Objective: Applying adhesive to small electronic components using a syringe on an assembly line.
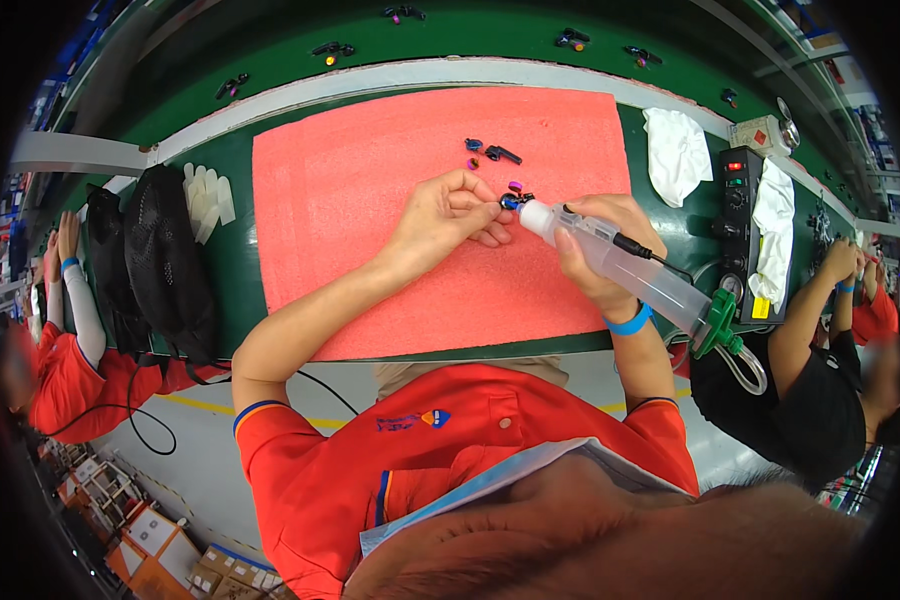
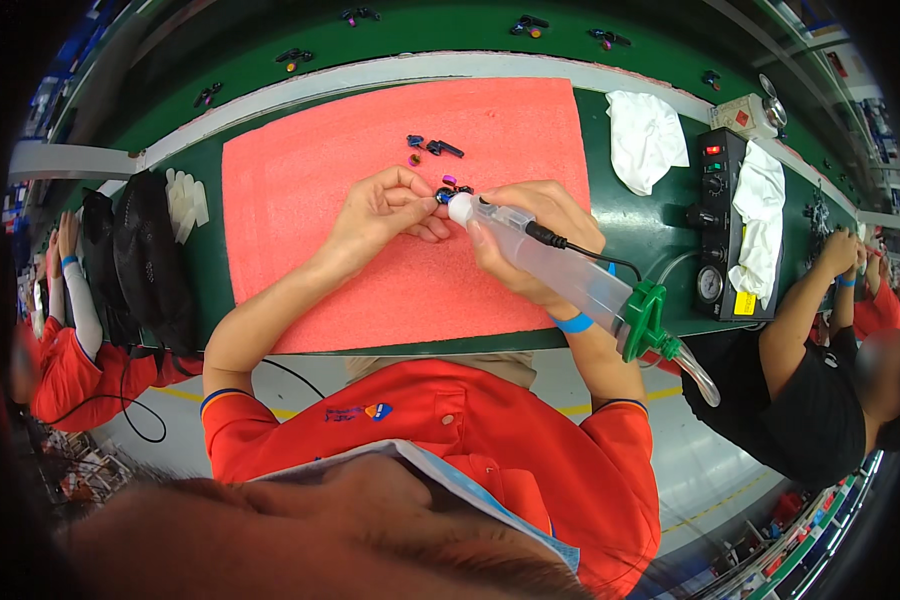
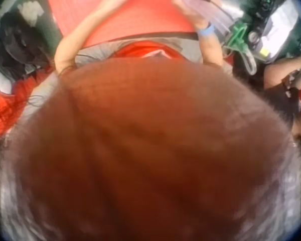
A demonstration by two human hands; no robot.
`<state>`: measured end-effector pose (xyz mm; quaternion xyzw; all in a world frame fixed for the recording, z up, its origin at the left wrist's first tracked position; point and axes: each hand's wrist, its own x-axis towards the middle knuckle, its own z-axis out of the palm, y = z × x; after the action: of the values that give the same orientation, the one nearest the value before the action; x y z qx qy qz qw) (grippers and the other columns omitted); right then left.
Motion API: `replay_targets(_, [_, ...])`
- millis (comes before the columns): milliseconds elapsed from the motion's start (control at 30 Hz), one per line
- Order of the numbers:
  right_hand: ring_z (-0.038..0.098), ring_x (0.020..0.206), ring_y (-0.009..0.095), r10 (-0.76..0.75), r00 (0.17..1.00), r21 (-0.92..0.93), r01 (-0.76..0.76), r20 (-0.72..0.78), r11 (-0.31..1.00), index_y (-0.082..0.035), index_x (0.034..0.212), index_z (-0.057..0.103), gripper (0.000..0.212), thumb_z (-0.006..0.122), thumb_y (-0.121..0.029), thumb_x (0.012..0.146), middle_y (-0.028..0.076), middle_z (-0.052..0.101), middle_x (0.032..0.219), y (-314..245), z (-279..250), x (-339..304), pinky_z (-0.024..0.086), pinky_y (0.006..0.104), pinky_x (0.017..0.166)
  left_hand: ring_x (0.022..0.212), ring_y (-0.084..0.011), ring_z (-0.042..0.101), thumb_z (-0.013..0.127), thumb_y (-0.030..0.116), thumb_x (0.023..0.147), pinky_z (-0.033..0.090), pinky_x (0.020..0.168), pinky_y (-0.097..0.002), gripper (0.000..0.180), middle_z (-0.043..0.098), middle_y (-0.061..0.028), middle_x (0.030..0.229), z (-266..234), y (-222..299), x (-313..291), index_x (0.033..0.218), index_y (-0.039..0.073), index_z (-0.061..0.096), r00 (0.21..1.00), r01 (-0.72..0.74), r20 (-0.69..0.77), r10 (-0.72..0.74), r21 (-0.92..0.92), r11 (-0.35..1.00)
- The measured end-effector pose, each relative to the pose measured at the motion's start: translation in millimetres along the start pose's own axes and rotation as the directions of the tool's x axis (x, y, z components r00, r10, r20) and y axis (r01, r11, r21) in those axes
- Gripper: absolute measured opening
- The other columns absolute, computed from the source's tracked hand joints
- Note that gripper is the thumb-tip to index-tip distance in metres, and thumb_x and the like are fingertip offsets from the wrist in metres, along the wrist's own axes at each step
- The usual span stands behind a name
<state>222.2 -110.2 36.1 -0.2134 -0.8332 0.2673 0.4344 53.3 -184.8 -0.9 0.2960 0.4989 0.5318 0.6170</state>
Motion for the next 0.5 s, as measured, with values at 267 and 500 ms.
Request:
replay_targets(267, [0.057,0.062,0.020,0.010,1.000,0.001,-0.010,0.000,1.000,0.000,0.076,0.057,0.020,0.066,-0.008,0.059,0.010,0.057,0.071,-0.3,-0.1,-0.8,0.045,0.0263,0.057,0.068,-0.0190,0.061,0.047,0.002,0.082,0.051,0.059,-0.0263,0.007,0.060,-0.0166,0.079,0.9,-1.2,-0.6,0.085,-0.003,0.044,1.000,-0.014,-0.005,0.014,-0.008,1.000])
replay_targets(500, [0.056,0.061,0.019,0.022,1.000,0.002,-0.022,0.016,1.000,0.000,0.075,0.057,0.020,0.065,-0.008,0.060,0.011,0.057,0.070,-1.0,-1.6,0.4,0.045,0.0259,0.056,0.069,-0.0185,0.061,0.048,0.004,0.082,0.051,0.062,-0.0266,0.008,0.059,-0.0151,0.078,-0.3,-3.9,-0.5,0.085,-0.002,0.045,0.999,-0.037,-0.005,0.037,0.016,0.999])
